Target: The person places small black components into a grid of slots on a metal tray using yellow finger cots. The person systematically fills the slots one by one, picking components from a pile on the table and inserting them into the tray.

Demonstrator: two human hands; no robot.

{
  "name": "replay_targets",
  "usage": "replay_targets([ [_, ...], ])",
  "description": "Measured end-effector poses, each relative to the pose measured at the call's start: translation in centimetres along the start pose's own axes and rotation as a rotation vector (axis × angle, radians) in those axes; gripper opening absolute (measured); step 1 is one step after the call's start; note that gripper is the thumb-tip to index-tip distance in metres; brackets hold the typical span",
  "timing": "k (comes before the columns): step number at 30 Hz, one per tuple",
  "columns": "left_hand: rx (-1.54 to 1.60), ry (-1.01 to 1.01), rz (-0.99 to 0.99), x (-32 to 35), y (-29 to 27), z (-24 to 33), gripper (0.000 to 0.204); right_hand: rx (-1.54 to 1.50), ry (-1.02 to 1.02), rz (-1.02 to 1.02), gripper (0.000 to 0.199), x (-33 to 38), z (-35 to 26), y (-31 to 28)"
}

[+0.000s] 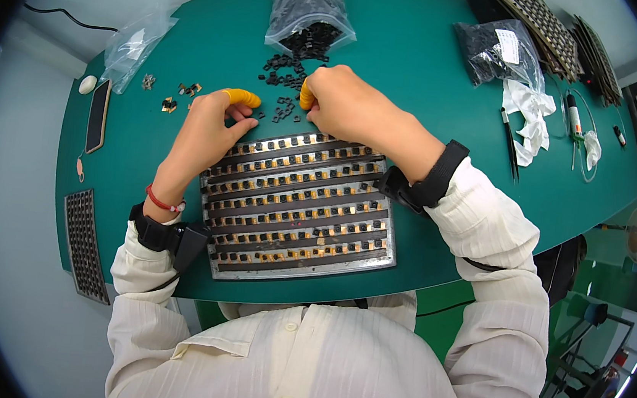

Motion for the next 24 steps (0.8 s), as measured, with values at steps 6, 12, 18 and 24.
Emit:
replay_targets([
  [6,-0.145,0.166,-0.018,-0.7,0.6,0.8,0.019,-0.047,-0.014,-0.004,0.021,0.1,-0.2,-0.1],
  [12,-0.118,0.019,-0.033,-0.6,0.5,-0.1,0.017,0.023,-0.057,0.001,0.019,-0.4,-1.4,1.1],
  [18,-0.067,-0.019,-0.002,2.6,-1.4,1.1,0.018,0.062,-0.059,0.028,0.016,-0.5,-1.2,1.4],
  [24,-0.001,0.126,-0.158,10.1,-0.4,5.1,0.014,0.054,-0.224,0.128,0.014,3.2,-4.6,-1.3],
])
Point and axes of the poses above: each hand's wrist, its own x-axis away from the middle knuckle, its own y-axis out of the palm, z = x × y, the point moved 7 cm from there along -x, towards the middle knuckle, and after that the axes turned 1 degree about -x, right-handed, at the moved point
